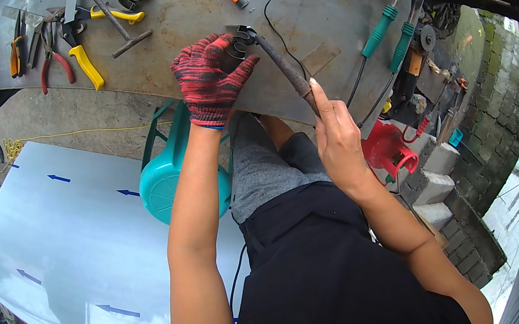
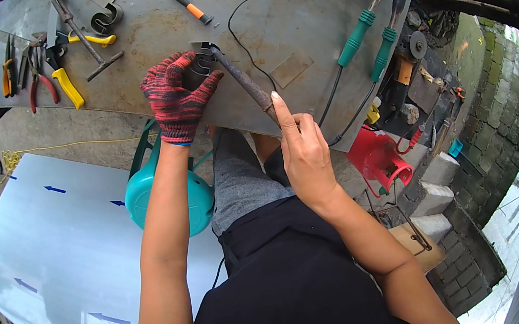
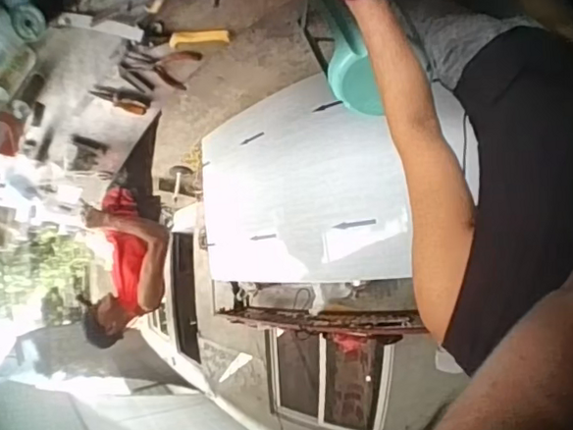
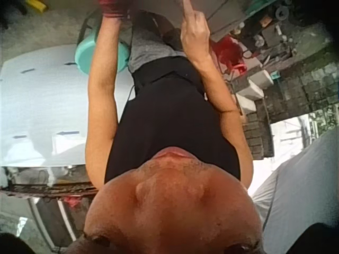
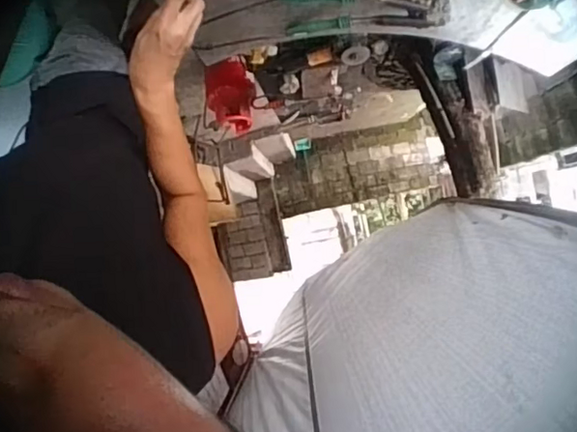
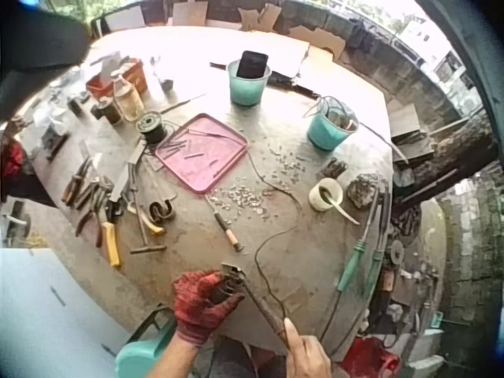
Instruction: The person welds small metal pieces on a workbench using a welding torch and a grounding clamp. They repeatedly pick up metal pieces, position them, weld them, and inspect the results.
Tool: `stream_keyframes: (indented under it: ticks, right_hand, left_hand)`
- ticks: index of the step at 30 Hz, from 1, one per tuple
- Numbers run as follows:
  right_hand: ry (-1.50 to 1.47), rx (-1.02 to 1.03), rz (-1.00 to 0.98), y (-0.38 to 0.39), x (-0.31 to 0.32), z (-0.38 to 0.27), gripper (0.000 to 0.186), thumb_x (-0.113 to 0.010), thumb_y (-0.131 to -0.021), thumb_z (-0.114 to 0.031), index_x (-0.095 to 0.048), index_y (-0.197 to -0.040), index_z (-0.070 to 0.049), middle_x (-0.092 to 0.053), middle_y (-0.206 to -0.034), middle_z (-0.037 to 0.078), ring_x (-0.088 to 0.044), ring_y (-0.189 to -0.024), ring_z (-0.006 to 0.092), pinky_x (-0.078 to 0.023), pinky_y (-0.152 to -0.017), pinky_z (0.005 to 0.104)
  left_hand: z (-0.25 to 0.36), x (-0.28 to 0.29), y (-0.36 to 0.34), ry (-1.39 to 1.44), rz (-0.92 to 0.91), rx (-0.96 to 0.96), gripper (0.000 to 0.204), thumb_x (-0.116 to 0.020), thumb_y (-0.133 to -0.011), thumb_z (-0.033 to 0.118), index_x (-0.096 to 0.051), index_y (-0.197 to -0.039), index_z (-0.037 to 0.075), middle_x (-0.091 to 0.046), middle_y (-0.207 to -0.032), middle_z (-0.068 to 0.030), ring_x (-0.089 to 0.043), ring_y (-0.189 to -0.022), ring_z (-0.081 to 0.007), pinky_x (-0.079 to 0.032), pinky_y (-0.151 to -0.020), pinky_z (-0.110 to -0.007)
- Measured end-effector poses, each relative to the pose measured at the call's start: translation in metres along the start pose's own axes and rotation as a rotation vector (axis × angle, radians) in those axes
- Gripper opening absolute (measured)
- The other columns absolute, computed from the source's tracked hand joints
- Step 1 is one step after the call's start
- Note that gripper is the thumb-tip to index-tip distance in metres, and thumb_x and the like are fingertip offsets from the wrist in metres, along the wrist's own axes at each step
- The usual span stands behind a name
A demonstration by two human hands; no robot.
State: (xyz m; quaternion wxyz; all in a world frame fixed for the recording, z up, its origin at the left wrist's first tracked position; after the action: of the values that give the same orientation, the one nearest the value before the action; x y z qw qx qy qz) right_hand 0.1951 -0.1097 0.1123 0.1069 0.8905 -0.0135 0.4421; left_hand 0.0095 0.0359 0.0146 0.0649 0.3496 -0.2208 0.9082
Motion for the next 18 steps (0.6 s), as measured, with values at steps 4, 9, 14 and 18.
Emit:
stream_keyframes:
  ticks: [4, 9, 14, 18]
  right_hand:
    - [0.039, -0.054, -0.029, -0.001, 0.0022, -0.0041, 0.074, -0.061, -0.09, 0.01, -0.043, -0.16, -0.01, -0.057, -0.1, 0.017, -0.062, -0.087, 0.0341, -0.053, -0.08, 0.0461]
    - [0.095, -0.045, -0.019, -0.0008, 0.0002, -0.0034, 0.075, -0.062, -0.09, 0.01, -0.043, -0.159, -0.009, -0.057, -0.098, 0.016, -0.062, -0.086, 0.0338, -0.053, -0.078, 0.0456]
    - [0.083, -0.069, -0.026, -0.0019, 0.002, -0.0064, 0.075, -0.062, -0.09, 0.011, -0.043, -0.159, -0.01, -0.057, -0.098, 0.016, -0.062, -0.086, 0.0339, -0.053, -0.078, 0.0457]
    - [0.053, -0.081, -0.008, -0.0021, 0.0008, -0.0051, 0.075, -0.062, -0.089, 0.011, -0.044, -0.159, -0.011, -0.057, -0.098, 0.016, -0.062, -0.086, 0.0348, -0.053, -0.078, 0.0466]
  left_hand:
    - [0.0003, -0.0003, -0.0004, -0.002, -0.021, 0.014, 0.06, -0.098, -0.062, 0.032, -0.072, -0.112, 0.01, -0.074, -0.104, -0.0118, -0.069, -0.093, -0.0323, -0.053, -0.082, -0.045]
    - [0.0008, 0.0009, -0.0016, 0.008, -0.024, 0.008, 0.06, -0.098, -0.063, 0.032, -0.072, -0.113, 0.01, -0.073, -0.105, -0.012, -0.069, -0.093, -0.0326, -0.053, -0.083, -0.045]
    - [0.0004, 0.0009, -0.001, 0.013, -0.029, -0.001, 0.062, -0.098, -0.063, 0.033, -0.071, -0.114, 0.012, -0.073, -0.106, -0.0115, -0.068, -0.094, -0.0329, -0.052, -0.083, -0.046]
    - [-0.0001, 0.0003, -0.0011, 0.011, -0.023, 0.004, 0.061, -0.098, -0.063, 0.033, -0.071, -0.114, 0.011, -0.073, -0.106, -0.0116, -0.068, -0.095, -0.0329, -0.052, -0.082, -0.046]
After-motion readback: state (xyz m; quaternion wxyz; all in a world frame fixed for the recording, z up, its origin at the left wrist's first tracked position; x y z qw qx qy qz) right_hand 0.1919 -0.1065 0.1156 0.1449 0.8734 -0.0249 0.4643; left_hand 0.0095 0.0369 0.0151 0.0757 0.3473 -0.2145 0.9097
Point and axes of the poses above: each hand's wrist, its own y-axis away from the middle knuckle, its own x-axis out of the back of the hand, z = x × y, the point moved 4 cm from there along -y, towards the middle knuckle
